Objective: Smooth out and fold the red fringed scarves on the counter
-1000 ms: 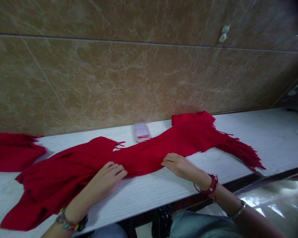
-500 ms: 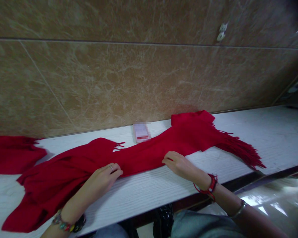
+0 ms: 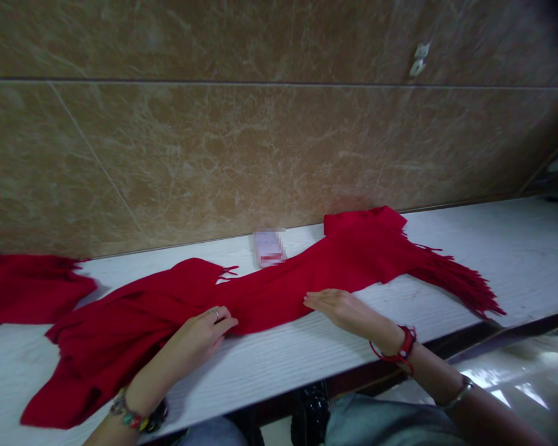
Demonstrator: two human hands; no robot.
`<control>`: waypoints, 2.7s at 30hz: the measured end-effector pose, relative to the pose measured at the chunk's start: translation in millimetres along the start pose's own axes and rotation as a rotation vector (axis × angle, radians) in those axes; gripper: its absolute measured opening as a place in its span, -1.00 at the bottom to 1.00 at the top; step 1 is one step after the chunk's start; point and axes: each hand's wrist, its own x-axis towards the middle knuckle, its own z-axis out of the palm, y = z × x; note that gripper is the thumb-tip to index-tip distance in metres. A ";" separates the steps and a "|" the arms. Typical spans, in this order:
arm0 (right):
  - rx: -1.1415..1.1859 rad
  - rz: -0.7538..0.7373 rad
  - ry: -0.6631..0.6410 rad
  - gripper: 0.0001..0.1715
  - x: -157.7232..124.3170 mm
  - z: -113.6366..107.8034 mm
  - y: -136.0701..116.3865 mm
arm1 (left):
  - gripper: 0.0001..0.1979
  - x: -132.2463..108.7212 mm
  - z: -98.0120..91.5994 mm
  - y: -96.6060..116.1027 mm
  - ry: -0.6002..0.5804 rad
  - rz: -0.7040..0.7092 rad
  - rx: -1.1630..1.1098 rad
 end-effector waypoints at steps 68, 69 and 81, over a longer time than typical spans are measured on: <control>0.226 0.047 -0.034 -0.64 41.5 14.2 -57.4 | -0.79 56.1 -29.9 -21.5 -0.026 -0.270 -0.278; 0.222 0.052 -0.025 -0.64 41.0 14.0 -57.8 | -0.81 65.6 -26.2 -27.6 -0.073 -0.300 -0.275; 0.181 0.045 -0.024 -0.64 41.0 8.8 -60.7 | -0.88 90.0 -5.4 -33.5 -0.263 -0.399 -0.229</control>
